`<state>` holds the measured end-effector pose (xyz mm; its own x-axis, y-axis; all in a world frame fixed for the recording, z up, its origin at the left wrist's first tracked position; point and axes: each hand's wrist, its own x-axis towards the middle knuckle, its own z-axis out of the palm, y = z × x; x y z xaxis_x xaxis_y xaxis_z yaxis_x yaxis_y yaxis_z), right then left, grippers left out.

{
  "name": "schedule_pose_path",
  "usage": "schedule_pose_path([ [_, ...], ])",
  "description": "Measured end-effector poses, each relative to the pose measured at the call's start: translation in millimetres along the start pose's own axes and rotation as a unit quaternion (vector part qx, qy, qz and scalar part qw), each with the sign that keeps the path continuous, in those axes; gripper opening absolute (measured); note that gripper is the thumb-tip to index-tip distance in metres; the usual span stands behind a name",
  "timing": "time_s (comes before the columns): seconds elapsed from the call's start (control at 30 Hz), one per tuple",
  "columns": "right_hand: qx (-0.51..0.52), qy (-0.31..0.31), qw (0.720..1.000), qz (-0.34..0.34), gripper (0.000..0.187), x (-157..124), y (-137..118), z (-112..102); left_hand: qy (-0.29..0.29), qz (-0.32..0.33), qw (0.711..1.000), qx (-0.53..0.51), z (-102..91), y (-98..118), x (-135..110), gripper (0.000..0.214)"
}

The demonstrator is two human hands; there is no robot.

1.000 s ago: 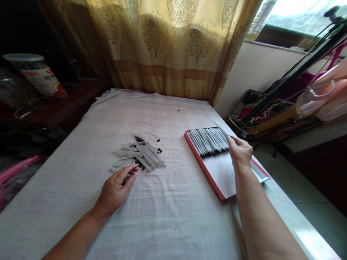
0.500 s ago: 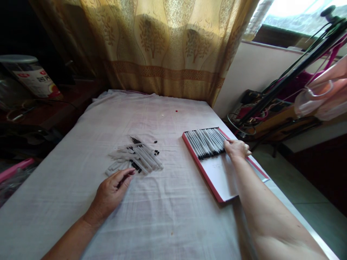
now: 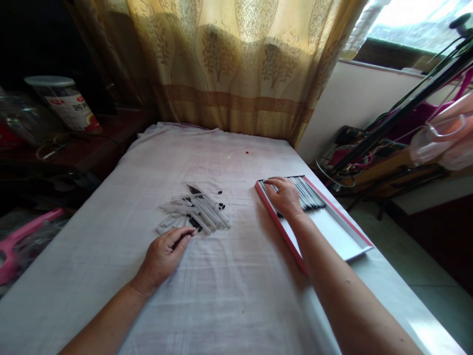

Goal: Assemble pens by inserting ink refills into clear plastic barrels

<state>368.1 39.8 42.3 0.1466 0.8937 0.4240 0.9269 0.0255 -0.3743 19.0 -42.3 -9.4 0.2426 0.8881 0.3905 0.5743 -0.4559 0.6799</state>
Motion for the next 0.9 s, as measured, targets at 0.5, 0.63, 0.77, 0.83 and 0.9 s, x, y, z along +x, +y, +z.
schedule_pose_path([
  [0.5,-0.051,-0.222,0.963,-0.142,0.029,-10,-153,84,-0.024,-0.026,0.998,-0.056,2.2,-4,-1,0.025],
  [0.63,-0.064,-0.226,0.964,-0.125,0.028,-8,-150,84,-0.024,-0.027,0.997,-0.067,2.3,-4,-1,0.025],
  [0.77,-0.06,-0.216,0.969,-0.108,0.027,-14,-145,75,-0.022,-0.051,0.995,-0.081,2.8,-6,-1,0.026],
  [0.83,-0.043,-0.206,0.972,-0.106,0.026,-22,-142,67,-0.002,-0.08,0.992,-0.099,2.8,-6,-1,0.032],
  [0.9,0.002,-0.193,0.974,-0.117,0.023,-35,-141,59,0.028,-0.116,0.984,-0.133,2.2,-6,0,0.043],
])
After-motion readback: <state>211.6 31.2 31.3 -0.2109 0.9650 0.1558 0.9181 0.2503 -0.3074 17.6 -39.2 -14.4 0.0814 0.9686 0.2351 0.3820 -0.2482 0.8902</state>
